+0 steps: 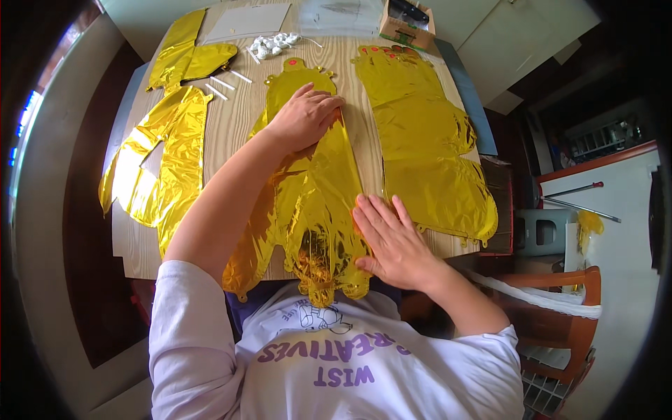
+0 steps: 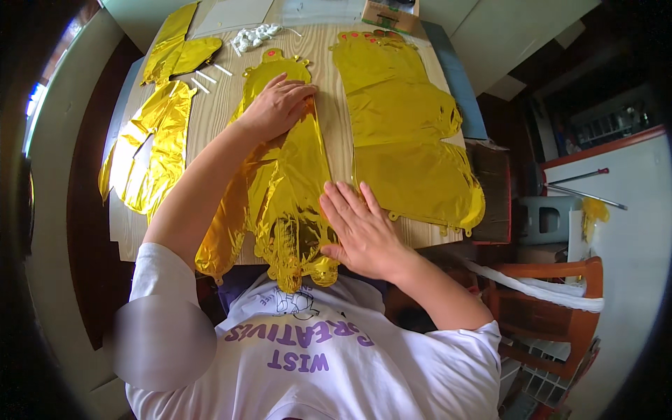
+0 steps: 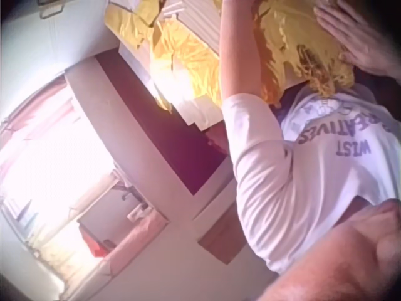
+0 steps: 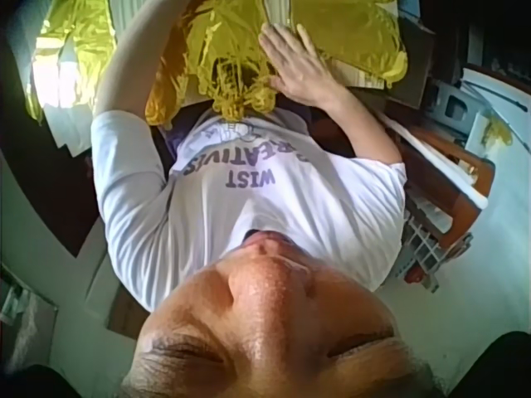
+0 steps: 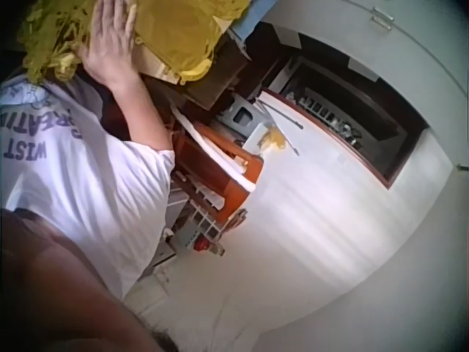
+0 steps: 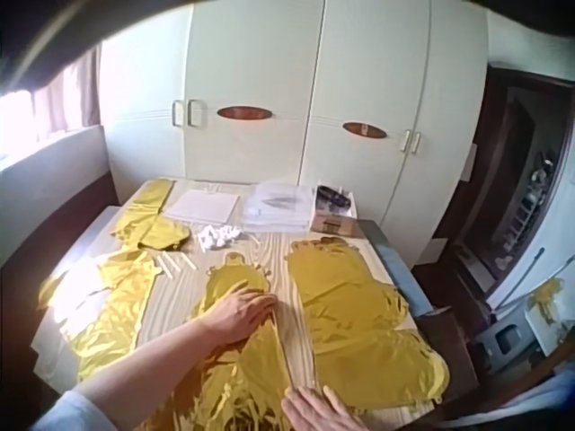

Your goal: Folding and organizing gold Mylar balloons into packaging sleeves.

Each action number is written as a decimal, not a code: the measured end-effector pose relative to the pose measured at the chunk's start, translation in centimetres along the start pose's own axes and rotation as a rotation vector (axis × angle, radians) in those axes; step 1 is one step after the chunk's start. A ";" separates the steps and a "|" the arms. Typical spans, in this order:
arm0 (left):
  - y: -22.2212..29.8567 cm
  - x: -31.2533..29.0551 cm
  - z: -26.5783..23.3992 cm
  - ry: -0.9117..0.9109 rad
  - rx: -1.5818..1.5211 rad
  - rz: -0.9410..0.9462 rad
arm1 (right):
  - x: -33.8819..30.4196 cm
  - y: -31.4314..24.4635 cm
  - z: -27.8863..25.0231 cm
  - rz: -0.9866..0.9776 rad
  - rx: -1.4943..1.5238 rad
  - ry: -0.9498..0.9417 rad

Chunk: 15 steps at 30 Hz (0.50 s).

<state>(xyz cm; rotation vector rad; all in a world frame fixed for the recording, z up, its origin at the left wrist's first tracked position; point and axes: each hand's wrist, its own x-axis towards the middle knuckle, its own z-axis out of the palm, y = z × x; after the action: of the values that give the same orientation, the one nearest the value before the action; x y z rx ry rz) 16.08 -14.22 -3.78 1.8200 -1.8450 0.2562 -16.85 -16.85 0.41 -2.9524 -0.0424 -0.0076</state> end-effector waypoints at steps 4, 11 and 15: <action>0.2 0.2 -0.2 -0.055 -0.025 -0.029 | -1.2 -0.8 0.0 0.011 0.021 -0.019; -0.3 -0.3 -0.6 0.115 -0.224 -0.107 | -0.5 -0.6 -1.3 -0.020 0.032 -0.027; 2.4 -2.9 -5.4 0.458 -0.366 -0.308 | 1.7 0.6 -2.9 -0.080 0.157 0.000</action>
<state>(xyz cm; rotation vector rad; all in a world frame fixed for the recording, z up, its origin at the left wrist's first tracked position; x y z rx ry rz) 14.88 -8.86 -0.12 1.5963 -1.1914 0.1863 -15.14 -17.93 3.19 -2.7920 -0.1542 -0.0150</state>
